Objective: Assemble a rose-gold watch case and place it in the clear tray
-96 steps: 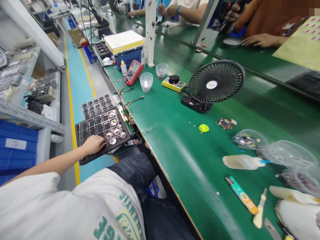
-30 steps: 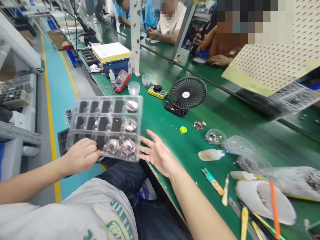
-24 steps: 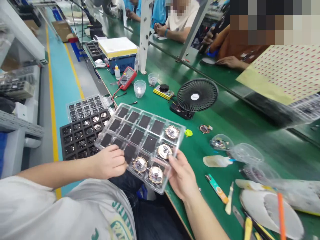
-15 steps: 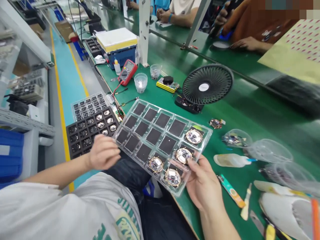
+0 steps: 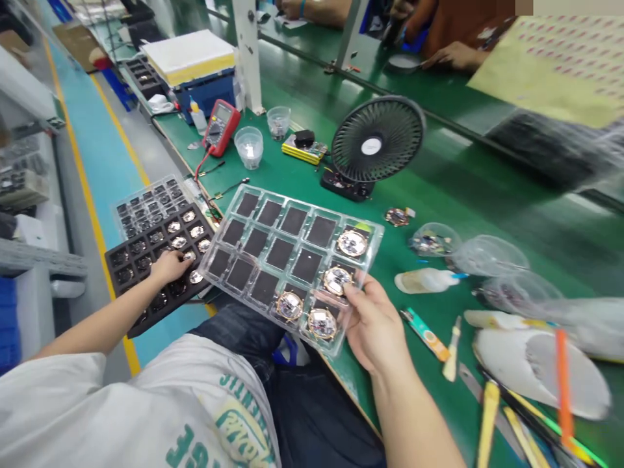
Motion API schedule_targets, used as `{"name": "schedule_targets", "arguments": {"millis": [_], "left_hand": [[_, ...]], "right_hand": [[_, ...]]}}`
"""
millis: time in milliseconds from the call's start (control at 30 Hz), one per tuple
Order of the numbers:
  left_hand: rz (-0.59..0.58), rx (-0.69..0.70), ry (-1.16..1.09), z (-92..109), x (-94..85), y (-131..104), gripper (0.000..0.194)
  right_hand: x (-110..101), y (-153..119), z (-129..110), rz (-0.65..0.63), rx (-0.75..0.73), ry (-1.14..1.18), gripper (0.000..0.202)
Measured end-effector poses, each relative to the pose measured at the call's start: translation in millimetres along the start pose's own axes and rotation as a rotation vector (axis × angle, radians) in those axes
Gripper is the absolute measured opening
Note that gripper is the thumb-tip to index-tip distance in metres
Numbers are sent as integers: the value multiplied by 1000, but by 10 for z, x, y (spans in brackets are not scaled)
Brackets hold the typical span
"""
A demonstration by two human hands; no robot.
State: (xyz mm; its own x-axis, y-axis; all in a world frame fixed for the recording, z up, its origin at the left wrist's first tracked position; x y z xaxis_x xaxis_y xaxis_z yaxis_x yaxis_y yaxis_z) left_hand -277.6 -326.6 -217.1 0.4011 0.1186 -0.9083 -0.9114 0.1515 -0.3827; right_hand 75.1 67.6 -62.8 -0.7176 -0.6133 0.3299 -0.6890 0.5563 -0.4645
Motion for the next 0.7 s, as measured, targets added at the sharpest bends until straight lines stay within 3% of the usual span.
{"name": "schedule_targets", "arguments": {"millis": [100,200,300,400,467,533,600,700], "left_hand": [[24,-2,-59,11,13,-2,39],[117,25,-134,-2,-107,-77,35],[284,91,-255,34,-451,-190,34],[476,250,-435,291,-964,-348,36],[566,408,-556,629,-1278,-536,40],[557,618,-629,1131,-1462,-819,45],[426,863,-626,1769,-1469,-1198,45],[166,1188,-511,2715,-1251,-1843,34]], "right_hand": [[3,-22,7,-2,4,33,52],[-10,-36,17,-3,4,51,53],[-14,-50,31,-18,0,67,51],[-2,-54,50,-44,-2,93,49],[5,-49,67,-57,7,98,47],[7,-44,76,-66,14,102,46],[6,-46,77,-69,18,109,47],[14,-65,69,-73,18,117,48]]}}
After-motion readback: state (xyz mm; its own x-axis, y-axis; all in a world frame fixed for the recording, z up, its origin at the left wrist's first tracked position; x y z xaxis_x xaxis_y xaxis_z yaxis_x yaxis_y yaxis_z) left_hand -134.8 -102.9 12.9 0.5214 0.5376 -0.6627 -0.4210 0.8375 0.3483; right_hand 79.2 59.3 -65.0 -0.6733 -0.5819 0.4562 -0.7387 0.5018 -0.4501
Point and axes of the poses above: each hand's wrist, its own y-axis towards the middle knuckle, its own x-axis out of the palm, z = x × y, the point moved 10 cm from there along y, towards the middle knuckle, and after that the axes turned 3 degrees about -z, right-handed, at the moved point
